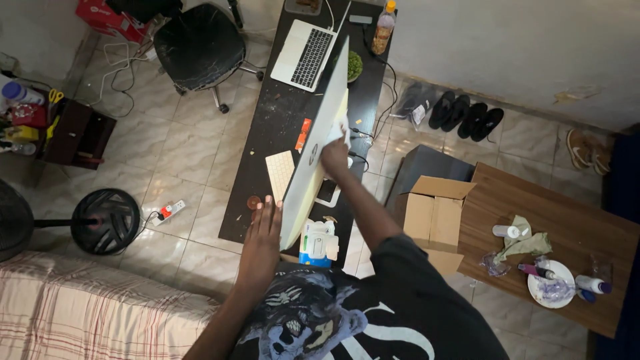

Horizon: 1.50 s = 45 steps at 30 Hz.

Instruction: Cleaning a computer keyboard and monitor using a cloth.

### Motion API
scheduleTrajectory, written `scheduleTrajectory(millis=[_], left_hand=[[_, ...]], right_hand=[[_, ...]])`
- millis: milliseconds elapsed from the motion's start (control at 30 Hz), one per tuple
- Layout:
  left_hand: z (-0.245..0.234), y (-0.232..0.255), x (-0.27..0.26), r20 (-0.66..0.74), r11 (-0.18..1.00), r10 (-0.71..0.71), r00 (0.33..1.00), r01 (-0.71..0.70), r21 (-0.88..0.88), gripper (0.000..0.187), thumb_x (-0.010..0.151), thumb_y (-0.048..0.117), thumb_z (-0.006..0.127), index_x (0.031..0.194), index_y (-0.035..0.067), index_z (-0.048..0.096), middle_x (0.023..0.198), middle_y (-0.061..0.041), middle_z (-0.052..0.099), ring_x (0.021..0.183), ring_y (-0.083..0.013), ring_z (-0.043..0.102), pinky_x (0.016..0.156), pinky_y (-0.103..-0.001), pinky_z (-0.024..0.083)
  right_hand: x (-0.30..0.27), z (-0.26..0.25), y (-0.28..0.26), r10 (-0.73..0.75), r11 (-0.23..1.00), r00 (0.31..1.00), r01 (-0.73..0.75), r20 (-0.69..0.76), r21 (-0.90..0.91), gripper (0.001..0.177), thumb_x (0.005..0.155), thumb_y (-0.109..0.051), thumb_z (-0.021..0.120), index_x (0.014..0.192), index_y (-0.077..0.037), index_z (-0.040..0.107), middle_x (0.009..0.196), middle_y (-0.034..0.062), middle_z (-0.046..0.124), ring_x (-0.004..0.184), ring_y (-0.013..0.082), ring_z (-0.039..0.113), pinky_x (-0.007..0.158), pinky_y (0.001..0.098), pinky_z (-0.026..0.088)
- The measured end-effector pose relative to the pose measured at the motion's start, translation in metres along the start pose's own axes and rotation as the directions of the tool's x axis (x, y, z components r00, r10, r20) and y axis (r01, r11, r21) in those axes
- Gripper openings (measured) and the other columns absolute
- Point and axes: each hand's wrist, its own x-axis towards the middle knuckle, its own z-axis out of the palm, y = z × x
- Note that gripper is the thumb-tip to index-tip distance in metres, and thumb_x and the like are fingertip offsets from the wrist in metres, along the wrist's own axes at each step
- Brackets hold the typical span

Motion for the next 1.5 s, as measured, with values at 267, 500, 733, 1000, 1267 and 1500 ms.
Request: scheduleTrajectory(millis=[267, 500, 733, 1000, 1267, 1500], left_hand=[[0.008, -0.005, -0.001, 0.037, 0.994, 0.01, 0.999, -0.006, -0.109, 0.081, 0.085, 0.002, 0.063, 0.157, 0.006, 0.025, 0.165, -0.019, 0.022, 0.15, -0.0399, 0.028, 0.113, -0.049, 0.037], [0.009, -0.011, 0.002, 0.011, 0.993, 0.033, 0.999, -0.031, -0.111, 0.083, 0.083, 0.002, 0.064, 0.156, 0.007, 0.025, 0.164, -0.019, 0.023, 0.151, -0.0382, 0.03, 0.111, -0.048, 0.04], [0.01, -0.004, -0.001, 0.015, 0.994, 0.003, 1.0, -0.001, -0.109, 0.082, 0.085, 0.003, 0.062, 0.158, 0.009, 0.025, 0.165, -0.017, 0.023, 0.149, -0.0382, 0.03, 0.11, -0.05, 0.04], [0.013, -0.007, -0.004, -0.017, 0.994, 0.032, 0.999, -0.033, -0.103, 0.078, 0.087, 0.002, 0.059, 0.158, 0.008, 0.026, 0.166, -0.018, 0.023, 0.151, -0.0394, 0.028, 0.114, -0.049, 0.036], [0.016, -0.009, -0.004, -0.014, 0.989, 0.058, 0.998, -0.06, -0.136, 0.077, 0.088, 0.003, 0.058, 0.158, 0.005, 0.024, 0.164, -0.021, 0.022, 0.151, -0.0409, 0.026, 0.116, -0.05, 0.032], [0.013, -0.007, -0.004, -0.023, 0.985, 0.04, 0.999, -0.043, -0.169, 0.078, 0.088, 0.0, 0.058, 0.159, 0.007, 0.026, 0.165, -0.022, 0.025, 0.15, -0.0409, 0.029, 0.115, -0.048, 0.036]], right_hand=[[-0.151, -0.13, -0.111, -0.105, 0.994, 0.986, 0.105, 0.13, 0.012, 0.047, 0.074, -0.018, 0.066, 0.112, 0.008, 0.073, 0.135, 0.0435, 0.055, 0.143, 0.0594, 0.027, 0.103, 0.0735, 0.026], [-0.066, -0.006, -0.045, 0.029, 0.997, 0.991, -0.02, 0.127, -0.074, 0.04, 0.098, -0.01, 0.052, 0.127, 0.013, 0.066, 0.136, 0.0337, 0.059, 0.129, 0.0452, 0.049, 0.107, 0.0631, 0.041], [0.043, -0.084, 0.03, 0.043, 0.997, 0.999, -0.043, -0.012, -0.061, 0.03, 0.091, -0.012, 0.056, 0.111, 0.002, 0.073, 0.136, 0.0258, 0.059, 0.138, 0.037, 0.05, 0.095, 0.0529, 0.048], [0.048, -0.062, 0.04, 0.047, 0.999, 0.98, -0.045, -0.195, 0.013, 0.034, 0.08, -0.009, 0.056, 0.105, 0.006, 0.075, 0.121, 0.0257, 0.066, 0.123, 0.0396, 0.055, 0.085, 0.0523, 0.05], [-0.114, -0.089, -0.064, -0.166, 0.986, 0.979, 0.163, 0.119, 0.035, 0.027, 0.079, -0.013, 0.059, 0.094, 0.002, 0.076, 0.096, 0.0205, 0.069, 0.1, 0.0364, 0.064, 0.091, 0.0509, 0.047], [-0.215, -0.153, -0.127, -0.172, 0.773, 0.97, 0.241, -0.172, 0.587, 0.032, 0.077, 0.007, 0.056, 0.109, 0.014, 0.057, 0.136, 0.0417, 0.046, 0.135, 0.0558, 0.044, 0.114, 0.049, 0.038]])
